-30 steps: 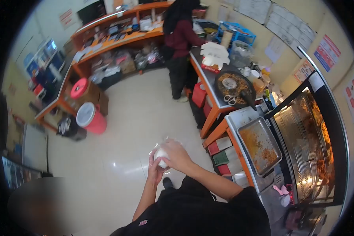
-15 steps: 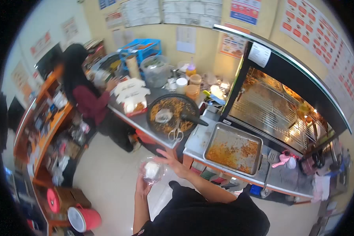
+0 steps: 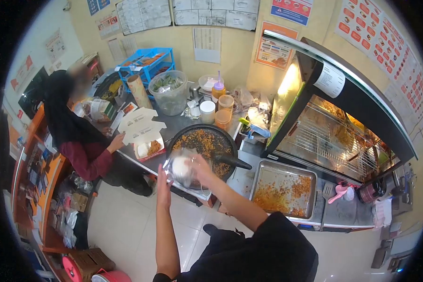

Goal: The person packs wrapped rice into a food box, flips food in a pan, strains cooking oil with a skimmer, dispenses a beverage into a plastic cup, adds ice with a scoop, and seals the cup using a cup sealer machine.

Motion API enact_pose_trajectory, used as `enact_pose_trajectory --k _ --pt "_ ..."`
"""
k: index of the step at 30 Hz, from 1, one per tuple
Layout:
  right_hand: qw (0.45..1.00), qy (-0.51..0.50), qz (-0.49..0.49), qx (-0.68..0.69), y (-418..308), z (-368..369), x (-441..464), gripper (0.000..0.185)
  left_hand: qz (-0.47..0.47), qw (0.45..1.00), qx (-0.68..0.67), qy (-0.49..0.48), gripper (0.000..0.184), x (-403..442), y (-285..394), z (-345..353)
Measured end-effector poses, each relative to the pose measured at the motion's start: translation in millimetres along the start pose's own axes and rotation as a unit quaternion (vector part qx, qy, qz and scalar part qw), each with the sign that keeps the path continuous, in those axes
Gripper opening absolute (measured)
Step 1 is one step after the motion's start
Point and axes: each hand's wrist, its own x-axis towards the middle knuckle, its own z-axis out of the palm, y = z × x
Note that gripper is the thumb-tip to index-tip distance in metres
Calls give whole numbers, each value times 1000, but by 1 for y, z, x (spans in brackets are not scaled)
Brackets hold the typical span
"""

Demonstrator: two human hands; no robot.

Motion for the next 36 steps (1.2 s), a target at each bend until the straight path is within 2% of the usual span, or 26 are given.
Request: enact_pose_trajectory --k 1,3,4,5,6,9,10,12,13,14,15,18,21,22,24,26,27,28,29,30,31,32,33,34,35,36 --pt "999 22 -35 -5 -6 -2 26 44 -14 999 -41 11 63 0 0 -10" --pt "988 104 -68 -97 -22 -14 81 54 -39 992 -119 31 64 -11 -3 -40" --pt "988 63 -127 -63 -7 -41 133 57 -45 991 -120 41 61 -24 -9 -59" --pt "971 130 -147 -137 -14 -42 150 54 -50 990 -119 52 59 -47 -20 -84" --pt "944 195 -165 -210 -21 -44 163 51 -77 990 -81 82 57 -72 -41 -113" --pt "893 258 -161 -332 -13 -77 207 46 -180 963 3 201 51 -196 -154 -220" --pt "918 207 -103 -323 6 -119 251 49 -204 949 31 237 53 -264 -204 -261" --pt "966 103 -51 -232 0 -118 236 60 -337 868 -26 364 49 -394 -239 -281" --pt "912 189 -91 -353 -1 -109 227 54 -377 841 -23 388 48 -441 -243 -278" --pt "833 273 -133 -463 -2 -101 214 48 -410 817 -25 404 47 -486 -245 -273" --pt "731 353 -171 -558 -3 -93 198 42 -428 805 -23 409 46 -517 -245 -268" --pt "650 481 -197 -554 0 -45 152 38 -448 790 -26 418 43 -593 -249 -262" --pt "713 284 -409 -494 25 2 89 41 -430 792 -35 433 40 -676 -263 -258" --pt "779 170 -417 -436 43 39 44 33 -415 795 -38 442 39 -706 -268 -258" --pt "907 -10 -297 -298 100 100 -61 27 -381 800 -41 461 37 -776 -278 -254" --pt "934 -120 -222 -254 195 145 -170 31 -342 800 -44 491 35 -859 -287 -241" --pt "928 -206 -169 -259 244 160 -227 42 -319 794 -48 516 34 -904 -291 -228" --pt "906 -231 -166 -314 309 162 -267 45 -290 788 -45 542 33 -949 -295 -216" --pt "915 -270 -64 -292 370 163 -321 39 -251 775 -50 578 32 -983 -296 -207" --pt "885 -334 55 -320 424 165 -369 30 -214 756 -40 617 31 -1012 -292 -201" --pt "832 -405 127 -358 467 175 -427 25 -112 700 -152 688 30 -1024 -276 -204" --pt "764 -453 166 -427 495 200 -492 25 -108 676 -121 719 29 -1041 -238 -209" --pt "706 -517 202 -439 514 228 -556 26 -119 637 -135 750 25 -1067 -224 -221" --pt "627 -619 183 -437 529 250 -609 27 -107 608 -133 776 26 -1096 -205 -223" --pt "552 -700 188 -412 550 278 -654 29 -75 566 -152 807 26 -1122 -207 -230" --pt "478 -757 146 -421 580 297 -685 29 -51 536 -163 827 26 -1153 -222 -235"
